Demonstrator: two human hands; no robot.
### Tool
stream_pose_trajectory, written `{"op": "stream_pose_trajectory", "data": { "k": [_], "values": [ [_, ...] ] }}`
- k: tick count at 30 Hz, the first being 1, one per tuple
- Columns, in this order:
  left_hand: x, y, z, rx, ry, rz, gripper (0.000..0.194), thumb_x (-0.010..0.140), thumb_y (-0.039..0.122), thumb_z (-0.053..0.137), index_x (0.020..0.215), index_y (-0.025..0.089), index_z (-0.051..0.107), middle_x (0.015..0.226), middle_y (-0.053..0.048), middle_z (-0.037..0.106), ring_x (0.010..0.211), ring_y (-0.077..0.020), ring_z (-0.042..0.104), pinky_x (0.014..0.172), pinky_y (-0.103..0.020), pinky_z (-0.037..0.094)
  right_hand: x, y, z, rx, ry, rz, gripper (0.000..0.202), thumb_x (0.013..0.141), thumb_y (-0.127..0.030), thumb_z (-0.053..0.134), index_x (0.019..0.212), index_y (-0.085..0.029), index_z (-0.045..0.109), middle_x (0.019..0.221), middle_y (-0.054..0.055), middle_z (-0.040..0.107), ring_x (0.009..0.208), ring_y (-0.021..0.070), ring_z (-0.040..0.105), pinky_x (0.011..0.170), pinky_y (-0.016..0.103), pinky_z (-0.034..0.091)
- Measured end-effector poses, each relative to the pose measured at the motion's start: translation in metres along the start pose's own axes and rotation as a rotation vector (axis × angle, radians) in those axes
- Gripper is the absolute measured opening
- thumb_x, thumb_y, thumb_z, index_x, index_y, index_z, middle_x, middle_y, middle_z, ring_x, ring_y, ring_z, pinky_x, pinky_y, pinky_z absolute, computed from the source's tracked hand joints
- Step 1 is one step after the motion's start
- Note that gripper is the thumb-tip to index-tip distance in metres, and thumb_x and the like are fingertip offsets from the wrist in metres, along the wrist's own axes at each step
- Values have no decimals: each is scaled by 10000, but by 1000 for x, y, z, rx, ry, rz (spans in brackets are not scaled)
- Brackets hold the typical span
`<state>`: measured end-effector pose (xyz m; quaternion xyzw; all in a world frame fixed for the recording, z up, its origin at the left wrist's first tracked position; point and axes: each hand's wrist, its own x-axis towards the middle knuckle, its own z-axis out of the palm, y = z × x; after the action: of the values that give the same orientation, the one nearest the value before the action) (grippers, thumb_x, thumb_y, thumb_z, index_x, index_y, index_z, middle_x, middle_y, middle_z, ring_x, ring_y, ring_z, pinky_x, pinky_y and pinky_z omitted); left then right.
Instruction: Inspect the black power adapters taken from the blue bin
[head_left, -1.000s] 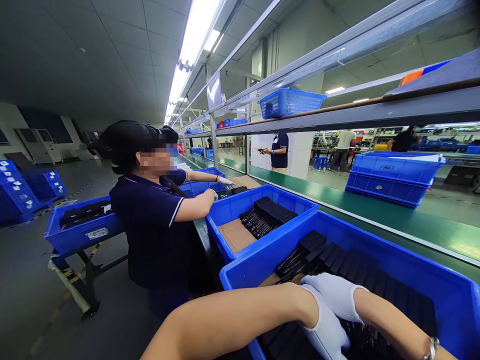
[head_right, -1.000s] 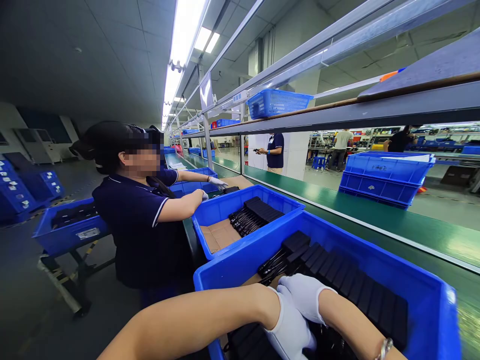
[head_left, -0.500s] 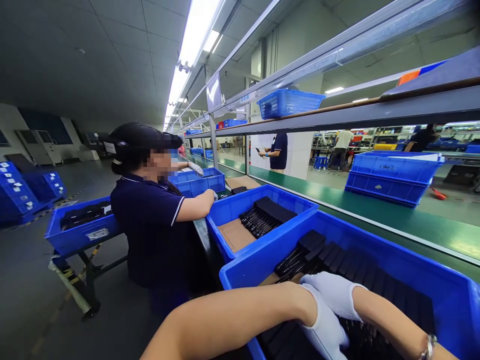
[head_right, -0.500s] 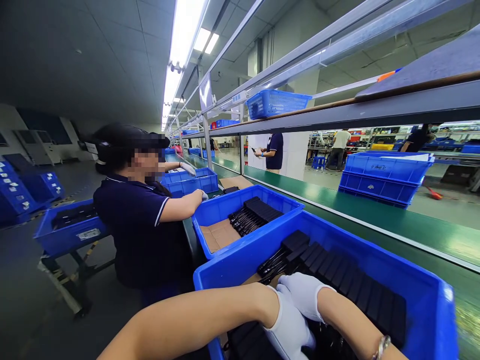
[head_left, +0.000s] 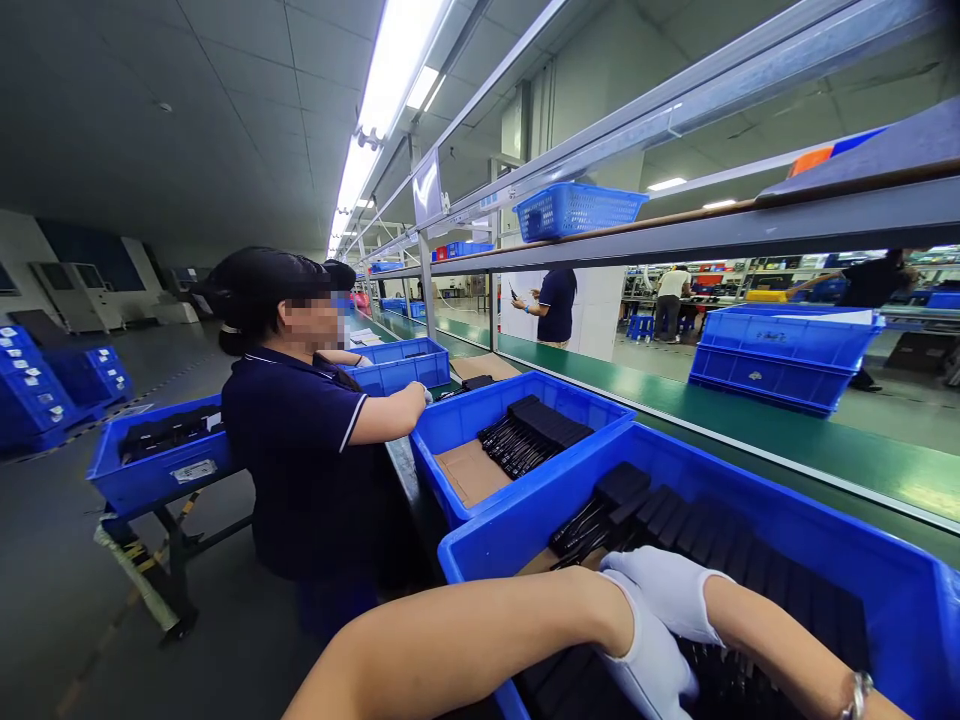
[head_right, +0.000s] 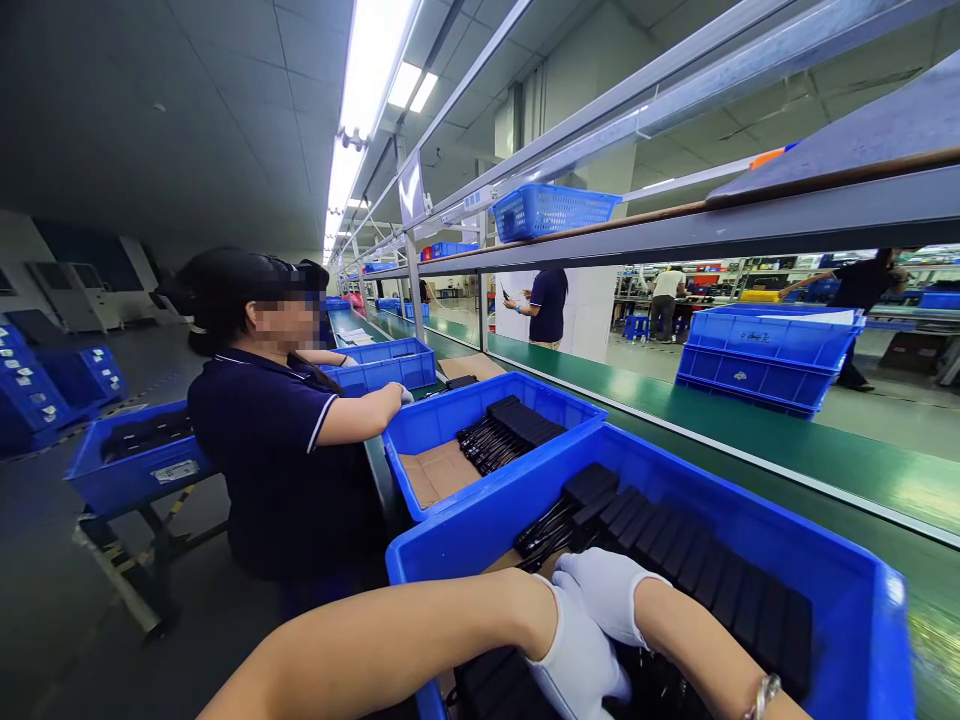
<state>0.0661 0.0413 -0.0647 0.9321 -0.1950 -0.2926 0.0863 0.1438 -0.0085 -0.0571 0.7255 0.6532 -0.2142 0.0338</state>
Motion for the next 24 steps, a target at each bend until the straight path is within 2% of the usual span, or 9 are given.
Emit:
{"op": "stream_pose_trajectory", "data": {
  "k": [3,11,14,20,24],
  "values": [
    [4,-3,3,4,6,12,292,701,415,609,838,174,699,1031,-103,706,1061,-314,632,886,-416,507,-1,-1,-1,7,6,-2,257,863,-162,480,995,-218,693,980,58,716,879,268,677,703,323,497],
    [2,0,1,63,-83,22,566,786,434,508,1197,61,620,1180,-162,649,1146,-319,583,949,-441,475,-3,-3,-2,-6,13,-27,242,859,-157,498,1004,-201,687,967,63,717,843,270,682,686,333,492],
    [1,0,2,64,-71,13,541,776,430,519,1166,75,642,1153,-161,661,1115,-317,601,911,-433,494,-4,-3,-3,-10,6,-32,232,854,-155,513,1007,-188,685,969,70,716,845,271,681,686,332,493],
    [5,-3,8,31,53,21,366,711,449,575,900,170,717,1040,-108,704,1027,-311,642,832,-426,518,-3,-4,-4,-8,-7,-27,231,863,-156,516,1017,-191,684,982,65,714,854,265,680,689,327,499],
    [-1,2,3,34,1,6,474,718,459,582,1031,124,703,1068,-134,696,998,-319,652,821,-426,520,-2,-5,-2,-4,-20,-29,216,866,-145,535,1022,-184,679,975,54,712,848,239,676,687,316,507]
  ]
}}
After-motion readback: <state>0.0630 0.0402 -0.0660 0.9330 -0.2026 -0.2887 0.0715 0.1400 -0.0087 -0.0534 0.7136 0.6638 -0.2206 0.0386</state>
